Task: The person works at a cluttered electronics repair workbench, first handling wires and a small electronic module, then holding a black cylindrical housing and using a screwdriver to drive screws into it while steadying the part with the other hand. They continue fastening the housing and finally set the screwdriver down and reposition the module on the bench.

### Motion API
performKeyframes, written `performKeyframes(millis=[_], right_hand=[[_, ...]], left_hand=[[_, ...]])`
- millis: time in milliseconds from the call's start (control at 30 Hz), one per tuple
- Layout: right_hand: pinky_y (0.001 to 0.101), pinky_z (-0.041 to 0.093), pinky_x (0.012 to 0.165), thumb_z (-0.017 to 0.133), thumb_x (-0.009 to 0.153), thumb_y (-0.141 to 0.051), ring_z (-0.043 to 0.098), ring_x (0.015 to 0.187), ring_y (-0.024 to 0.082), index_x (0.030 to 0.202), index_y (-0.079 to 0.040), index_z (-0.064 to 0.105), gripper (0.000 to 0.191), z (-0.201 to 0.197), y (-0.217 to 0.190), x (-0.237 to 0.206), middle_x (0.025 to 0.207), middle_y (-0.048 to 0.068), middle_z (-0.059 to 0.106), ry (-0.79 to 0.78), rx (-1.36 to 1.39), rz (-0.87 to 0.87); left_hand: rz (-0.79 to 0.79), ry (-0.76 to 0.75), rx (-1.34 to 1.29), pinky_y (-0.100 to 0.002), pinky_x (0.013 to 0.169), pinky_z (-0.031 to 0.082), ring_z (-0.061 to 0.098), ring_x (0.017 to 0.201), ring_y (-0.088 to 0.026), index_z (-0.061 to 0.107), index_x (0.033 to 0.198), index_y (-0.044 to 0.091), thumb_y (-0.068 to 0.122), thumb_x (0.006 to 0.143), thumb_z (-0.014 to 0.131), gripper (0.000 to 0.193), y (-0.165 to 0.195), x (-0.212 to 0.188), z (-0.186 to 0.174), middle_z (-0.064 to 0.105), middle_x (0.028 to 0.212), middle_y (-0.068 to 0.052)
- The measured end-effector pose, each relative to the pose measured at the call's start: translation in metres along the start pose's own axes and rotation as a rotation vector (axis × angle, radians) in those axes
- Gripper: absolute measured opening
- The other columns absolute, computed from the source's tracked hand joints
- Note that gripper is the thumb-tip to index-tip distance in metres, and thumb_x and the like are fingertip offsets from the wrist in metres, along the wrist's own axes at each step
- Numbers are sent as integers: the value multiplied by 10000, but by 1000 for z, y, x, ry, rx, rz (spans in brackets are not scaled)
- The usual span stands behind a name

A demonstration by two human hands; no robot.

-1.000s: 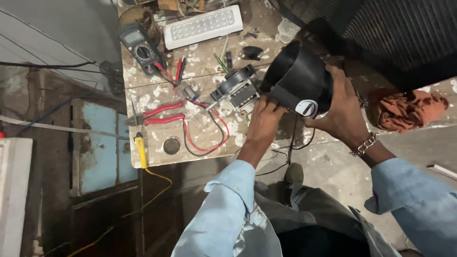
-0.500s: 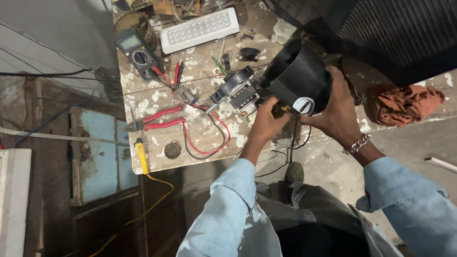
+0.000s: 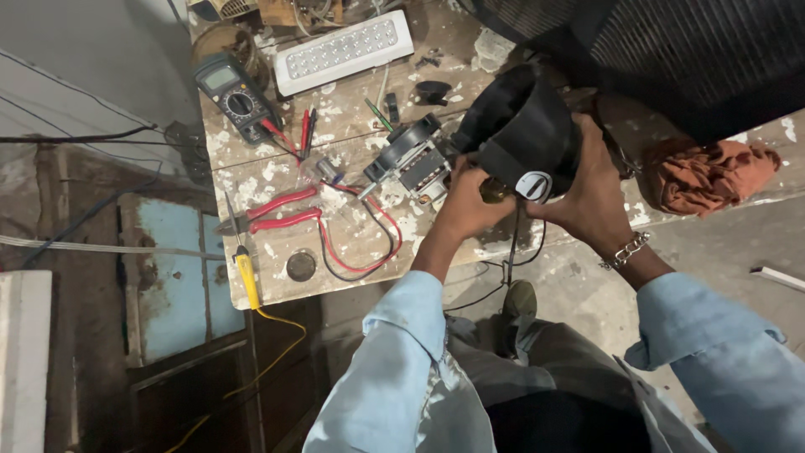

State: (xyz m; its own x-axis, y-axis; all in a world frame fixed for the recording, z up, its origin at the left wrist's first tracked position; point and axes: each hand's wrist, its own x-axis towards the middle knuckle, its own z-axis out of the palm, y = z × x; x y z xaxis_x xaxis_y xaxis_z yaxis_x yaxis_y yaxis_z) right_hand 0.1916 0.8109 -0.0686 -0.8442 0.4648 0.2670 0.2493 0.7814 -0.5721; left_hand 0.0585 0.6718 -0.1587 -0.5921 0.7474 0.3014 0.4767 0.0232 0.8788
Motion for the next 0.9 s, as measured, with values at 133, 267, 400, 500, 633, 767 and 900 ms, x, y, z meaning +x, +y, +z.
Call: performKeyframes(millis=[133, 267, 400, 500, 633, 767, 900], right_hand=[[481, 461, 1116, 965, 529, -203, 536, 1329, 445, 1516, 4, 303, 1206, -2, 1, -2, 1457, 274, 499, -15, 24, 5], [475, 464, 1121, 952, 547, -186, 548, 1328, 442, 1524, -3, 302, 1188, -5, 5, 2, 1456, 277, 513, -25, 45, -35], [478, 475, 1095, 957, 534, -196, 574, 1295, 443, 1515, -14, 305, 1192, -8, 11, 6, 1408, 282, 546, -51, 66, -29], [476, 491, 1081, 954, 544, -192, 596, 1274, 437, 1514, -28, 313, 1174, -8, 14, 7, 1394, 277, 569, -76, 86, -5], [468, 505, 1076, 952, 545, -197, 604, 1279, 425, 1530, -37, 304, 1189, -10, 20, 8, 1413, 272, 567, -98, 130, 20], [465, 487, 1091, 951, 543, -192, 580, 1306, 434, 1547, -24, 284, 1217, -9, 26, 7, 1438, 283, 535, -112, 144, 34], [465, 458, 1132, 939, 535, -193, 533, 1362, 426, 1545, -32, 306, 1203, -7, 32, 10, 1490, 270, 503, -120, 169, 3]], left_hand=[[-389, -171, -97, -351, 775, 560, 734, 811, -200, 740, 971, -26, 191, 773, 777, 296, 1, 0, -2, 770, 870, -149], [-280, -222, -213, -333, 808, 546, 704, 857, -185, 738, 1047, -7, 178, 838, 746, 280, -14, 3, -7, 779, 942, -117], [-133, -221, -249, -325, 889, 545, 717, 971, -177, 739, 1090, 4, 143, 848, 734, 279, -24, 7, -4, 783, 1049, -119], [-109, -233, -254, -330, 891, 544, 716, 985, -191, 746, 1089, 18, 120, 832, 730, 277, -23, 13, -4, 784, 1059, -123], [-88, -280, -138, -328, 862, 552, 736, 948, -197, 757, 1074, 46, 114, 809, 738, 275, -14, 19, -11, 784, 1040, -123], [-235, -310, -96, -327, 833, 561, 739, 888, -188, 748, 1081, 49, 128, 813, 717, 282, -7, 20, -12, 789, 1008, -121], [-161, -289, -132, -328, 872, 559, 737, 950, -186, 738, 1089, 37, 137, 813, 736, 294, -11, 20, -11, 785, 1054, -127]])
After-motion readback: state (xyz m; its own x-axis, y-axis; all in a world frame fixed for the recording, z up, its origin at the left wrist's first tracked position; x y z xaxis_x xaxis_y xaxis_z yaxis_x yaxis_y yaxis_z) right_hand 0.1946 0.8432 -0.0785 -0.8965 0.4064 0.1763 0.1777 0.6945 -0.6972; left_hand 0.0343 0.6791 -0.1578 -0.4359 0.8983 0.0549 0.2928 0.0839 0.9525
